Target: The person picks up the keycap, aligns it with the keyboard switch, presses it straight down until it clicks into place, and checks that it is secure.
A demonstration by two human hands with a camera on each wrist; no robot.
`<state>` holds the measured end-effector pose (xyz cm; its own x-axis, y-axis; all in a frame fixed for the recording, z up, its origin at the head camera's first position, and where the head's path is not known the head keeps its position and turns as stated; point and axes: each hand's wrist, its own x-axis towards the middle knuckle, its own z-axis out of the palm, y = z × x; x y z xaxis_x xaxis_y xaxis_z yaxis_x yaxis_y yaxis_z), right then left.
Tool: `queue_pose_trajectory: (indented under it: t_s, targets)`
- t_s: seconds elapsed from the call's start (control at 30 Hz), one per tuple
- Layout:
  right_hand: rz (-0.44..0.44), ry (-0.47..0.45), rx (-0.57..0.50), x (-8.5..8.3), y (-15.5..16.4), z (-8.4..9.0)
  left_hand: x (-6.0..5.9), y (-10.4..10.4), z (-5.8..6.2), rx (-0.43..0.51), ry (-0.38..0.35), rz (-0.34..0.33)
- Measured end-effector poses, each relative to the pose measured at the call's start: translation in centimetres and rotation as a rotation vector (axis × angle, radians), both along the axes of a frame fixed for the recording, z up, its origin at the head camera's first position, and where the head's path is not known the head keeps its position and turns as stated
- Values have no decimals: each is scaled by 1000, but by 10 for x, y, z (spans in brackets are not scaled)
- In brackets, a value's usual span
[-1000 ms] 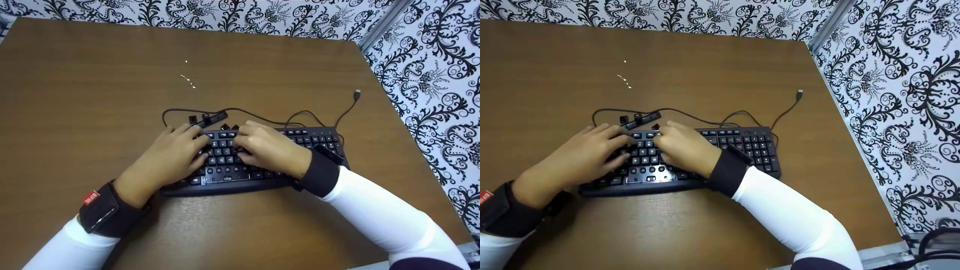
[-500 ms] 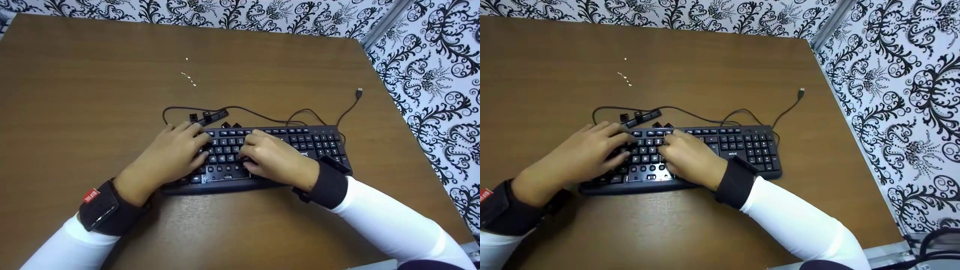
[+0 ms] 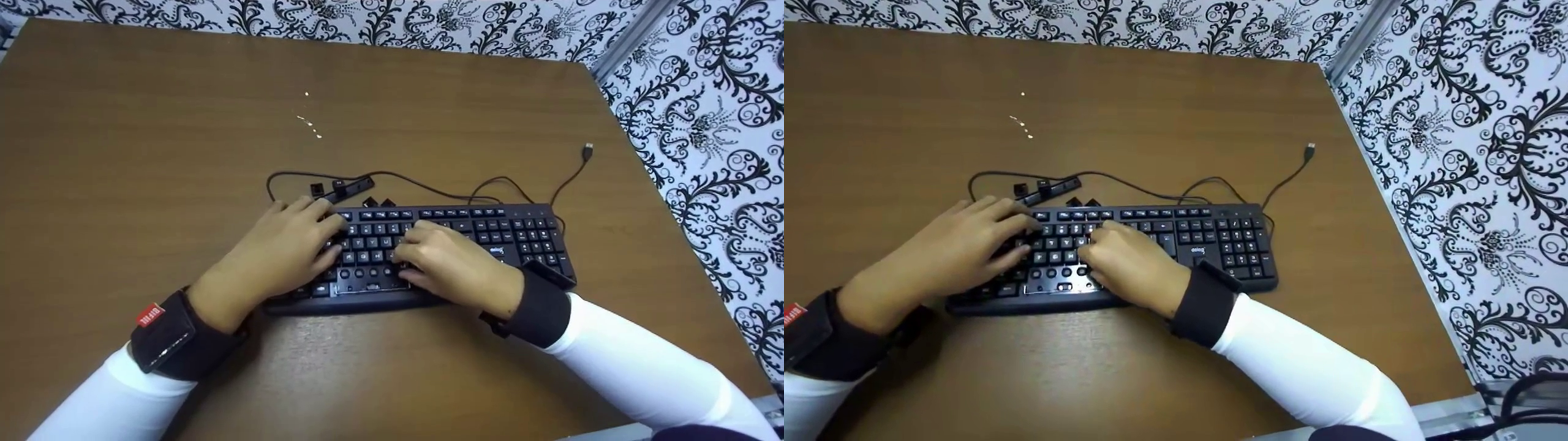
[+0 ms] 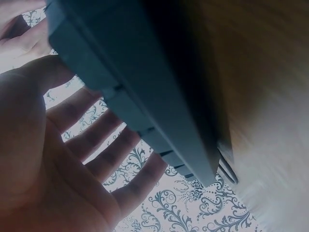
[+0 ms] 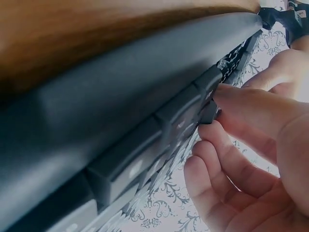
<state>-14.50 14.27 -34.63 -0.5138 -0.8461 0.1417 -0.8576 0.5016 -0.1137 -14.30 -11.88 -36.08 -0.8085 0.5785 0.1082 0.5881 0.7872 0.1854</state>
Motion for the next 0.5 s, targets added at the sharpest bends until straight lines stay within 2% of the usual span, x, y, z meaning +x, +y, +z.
queue_pose_trajectory:
  t_s: [0.5]
  targets:
    - [22, 2, 5, -1, -1, 1, 0, 0, -1, -5, 12, 1]
